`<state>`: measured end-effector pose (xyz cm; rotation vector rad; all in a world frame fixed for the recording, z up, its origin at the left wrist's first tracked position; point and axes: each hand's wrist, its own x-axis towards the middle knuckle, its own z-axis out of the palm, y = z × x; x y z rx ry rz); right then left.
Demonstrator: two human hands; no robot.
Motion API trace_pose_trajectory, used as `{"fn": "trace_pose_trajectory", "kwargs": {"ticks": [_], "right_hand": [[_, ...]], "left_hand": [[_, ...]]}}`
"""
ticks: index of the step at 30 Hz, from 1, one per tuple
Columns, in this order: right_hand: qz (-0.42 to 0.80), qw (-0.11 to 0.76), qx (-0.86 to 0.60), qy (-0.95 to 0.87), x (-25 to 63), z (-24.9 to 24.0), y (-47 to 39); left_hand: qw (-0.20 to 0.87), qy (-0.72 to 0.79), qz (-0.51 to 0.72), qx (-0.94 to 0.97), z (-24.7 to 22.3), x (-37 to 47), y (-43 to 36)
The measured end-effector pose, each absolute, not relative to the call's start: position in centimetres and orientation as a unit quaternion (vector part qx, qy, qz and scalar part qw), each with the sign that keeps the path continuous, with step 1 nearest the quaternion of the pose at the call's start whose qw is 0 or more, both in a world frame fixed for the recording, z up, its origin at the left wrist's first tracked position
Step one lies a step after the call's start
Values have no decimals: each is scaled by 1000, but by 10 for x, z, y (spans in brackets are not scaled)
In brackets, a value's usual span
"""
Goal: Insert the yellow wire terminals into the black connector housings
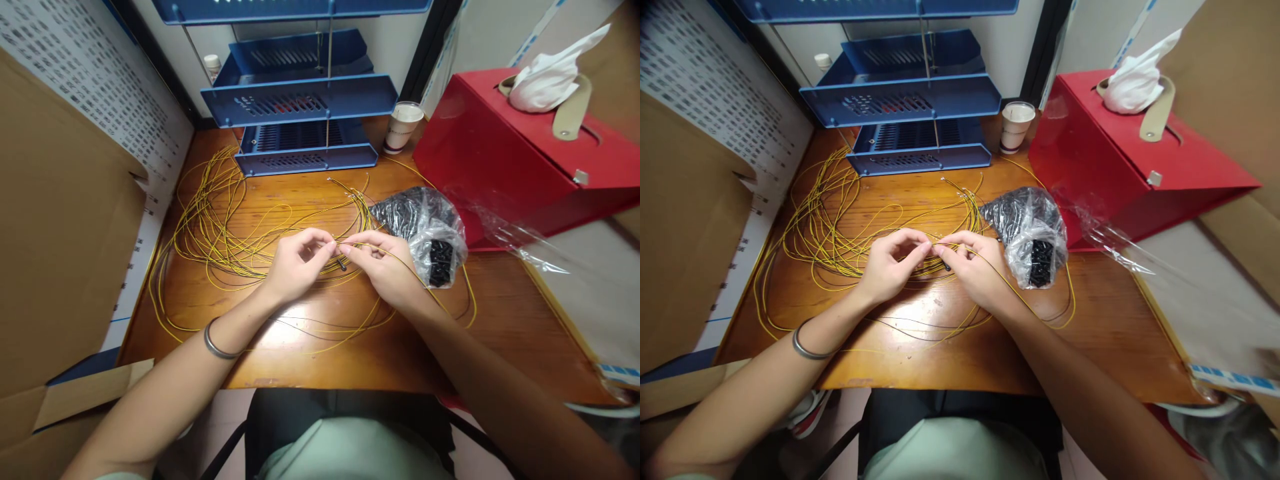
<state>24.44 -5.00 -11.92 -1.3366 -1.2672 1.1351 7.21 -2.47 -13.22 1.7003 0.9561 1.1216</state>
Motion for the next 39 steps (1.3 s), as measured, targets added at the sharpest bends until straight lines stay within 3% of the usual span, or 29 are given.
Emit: {"fn": "trace_pose_trajectory", "kwargs": {"ticks": [30,39], "right_hand": [[436,478,-558,-520,244,-122,-49],[446,487,-557,-503,245,-123,-49]], "left_hand": [[413,386,440,698,-134,72,-25],[289,368,424,775,-134,71,-26]]}}
